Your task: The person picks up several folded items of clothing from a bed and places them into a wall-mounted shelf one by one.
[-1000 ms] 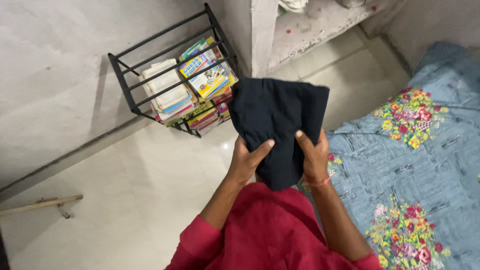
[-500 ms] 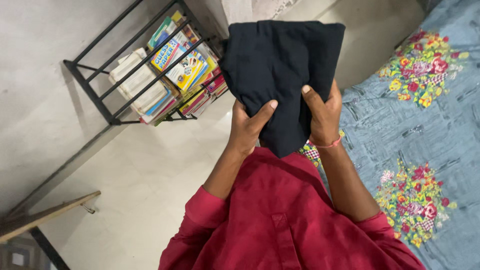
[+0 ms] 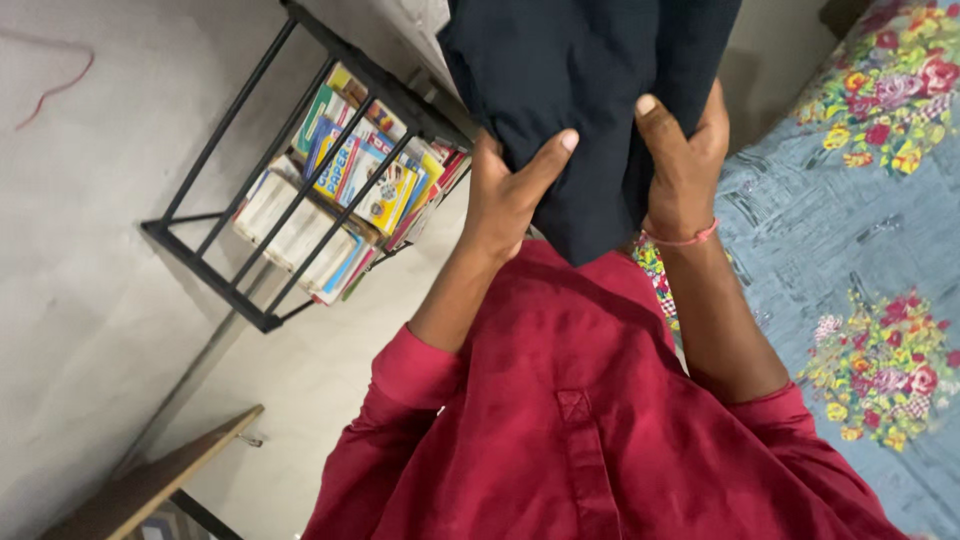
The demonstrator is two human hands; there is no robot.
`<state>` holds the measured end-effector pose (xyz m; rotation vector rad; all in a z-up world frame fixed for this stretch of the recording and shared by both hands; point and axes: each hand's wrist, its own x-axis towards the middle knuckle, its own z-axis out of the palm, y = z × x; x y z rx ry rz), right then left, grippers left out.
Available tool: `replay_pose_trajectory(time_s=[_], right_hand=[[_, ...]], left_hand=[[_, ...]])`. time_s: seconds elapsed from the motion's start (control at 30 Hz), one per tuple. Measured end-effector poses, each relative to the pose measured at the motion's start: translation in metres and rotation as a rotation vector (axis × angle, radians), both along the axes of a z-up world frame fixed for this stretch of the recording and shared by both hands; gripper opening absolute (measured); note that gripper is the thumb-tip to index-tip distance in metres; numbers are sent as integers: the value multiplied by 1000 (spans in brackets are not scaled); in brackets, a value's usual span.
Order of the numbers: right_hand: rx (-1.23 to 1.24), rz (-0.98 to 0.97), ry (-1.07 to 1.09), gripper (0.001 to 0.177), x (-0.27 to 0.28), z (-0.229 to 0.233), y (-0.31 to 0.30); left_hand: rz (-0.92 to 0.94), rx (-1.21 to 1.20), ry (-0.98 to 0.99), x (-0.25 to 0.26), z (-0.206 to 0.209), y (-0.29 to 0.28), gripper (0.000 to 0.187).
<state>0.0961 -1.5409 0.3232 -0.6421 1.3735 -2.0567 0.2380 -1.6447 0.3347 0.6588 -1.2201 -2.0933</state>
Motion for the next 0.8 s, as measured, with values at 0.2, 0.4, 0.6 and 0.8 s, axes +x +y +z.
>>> replay_pose_trajectory(time_s=[0.2, 0.4, 0.6, 0.8], right_hand=[[14, -94, -54, 37, -17, 9, -12], [7, -138, -28, 32, -52, -13, -14], [-16, -94, -37, 32, -111, -30, -29], [20, -29, -24, 35, -198, -26, -42]], left_hand=[[-102, 47, 23, -30, 0, -25, 47], [-146, 47, 24, -67, -7, -34, 50], [-93, -6, -3, -120, -15, -42, 53], [2, 5, 34, -197, -17, -40, 55]])
